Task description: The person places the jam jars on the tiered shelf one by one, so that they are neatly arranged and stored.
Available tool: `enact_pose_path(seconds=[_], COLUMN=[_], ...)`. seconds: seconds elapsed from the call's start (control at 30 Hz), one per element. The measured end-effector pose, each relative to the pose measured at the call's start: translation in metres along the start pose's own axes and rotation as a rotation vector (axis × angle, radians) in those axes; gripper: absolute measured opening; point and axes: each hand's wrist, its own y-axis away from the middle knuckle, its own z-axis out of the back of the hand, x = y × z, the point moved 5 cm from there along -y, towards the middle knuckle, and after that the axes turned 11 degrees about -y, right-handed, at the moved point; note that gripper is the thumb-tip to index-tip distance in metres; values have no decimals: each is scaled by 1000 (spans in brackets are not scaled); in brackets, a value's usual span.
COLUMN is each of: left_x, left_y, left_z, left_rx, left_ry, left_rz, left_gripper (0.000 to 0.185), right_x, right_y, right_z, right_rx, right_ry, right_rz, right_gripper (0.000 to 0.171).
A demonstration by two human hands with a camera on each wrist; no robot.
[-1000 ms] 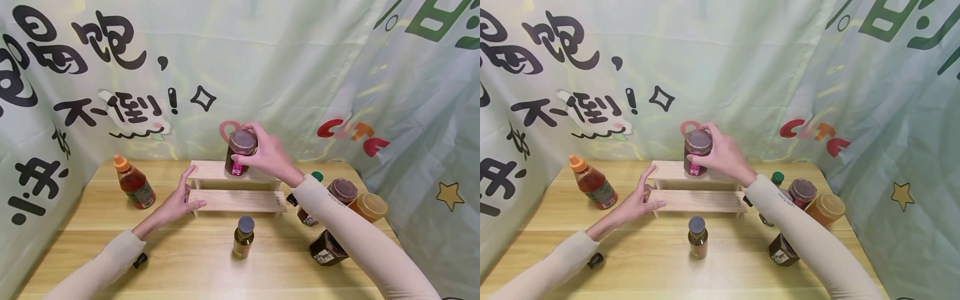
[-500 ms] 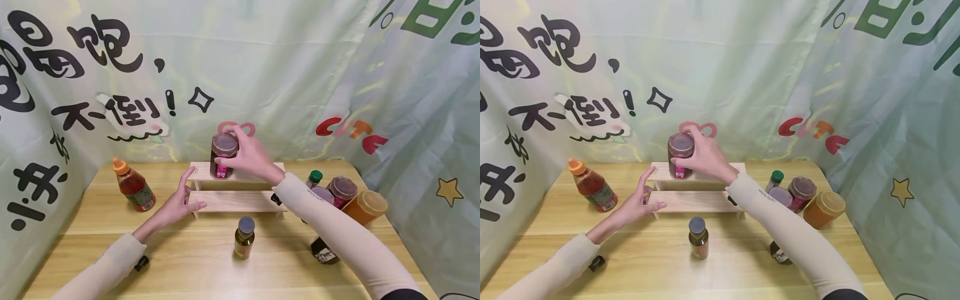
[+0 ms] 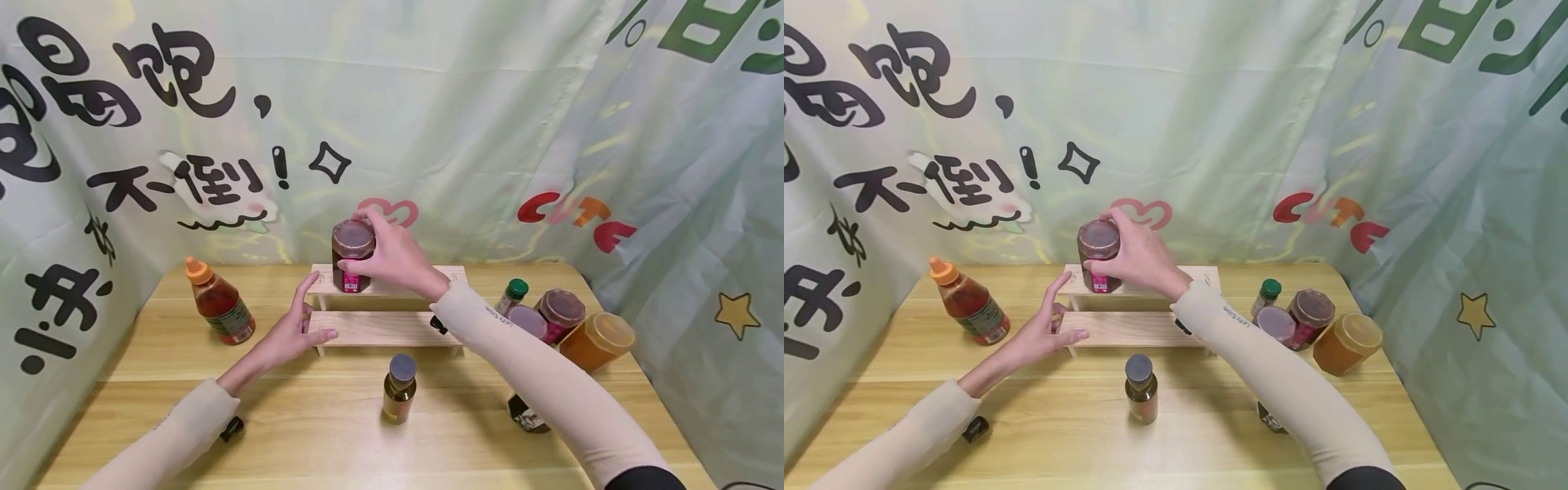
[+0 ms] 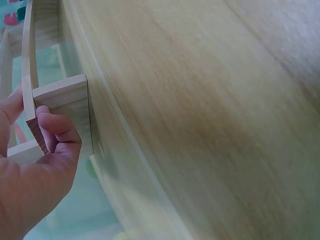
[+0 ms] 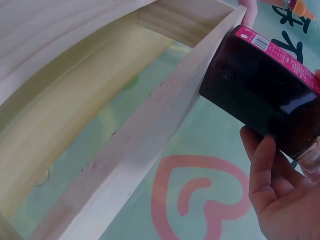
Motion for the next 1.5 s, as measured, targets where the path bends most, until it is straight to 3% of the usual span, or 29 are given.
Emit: enact_pose_path(seconds=[0.43,0.77,1.03,1.5], left_x=[-2,1,3,1], left_y=[0,-1,-1,0], left_z=[-1,-1,-1,-2], left_rx=[4,16,14,18], left_ry=[10,-15,-34,-32], left_rz=[-5,16,27,18], left_gripper=[119,118,119,118], right_x=[4,9,5,4], right_y=[0,5,13,45], right_z=[-3,1,11,40], right_rx=[47,138,106,30], right_ry=[-8,-88,-234,-261], right_rz=[-8,-110,-150,-205], right_gripper=[82,103,100,105])
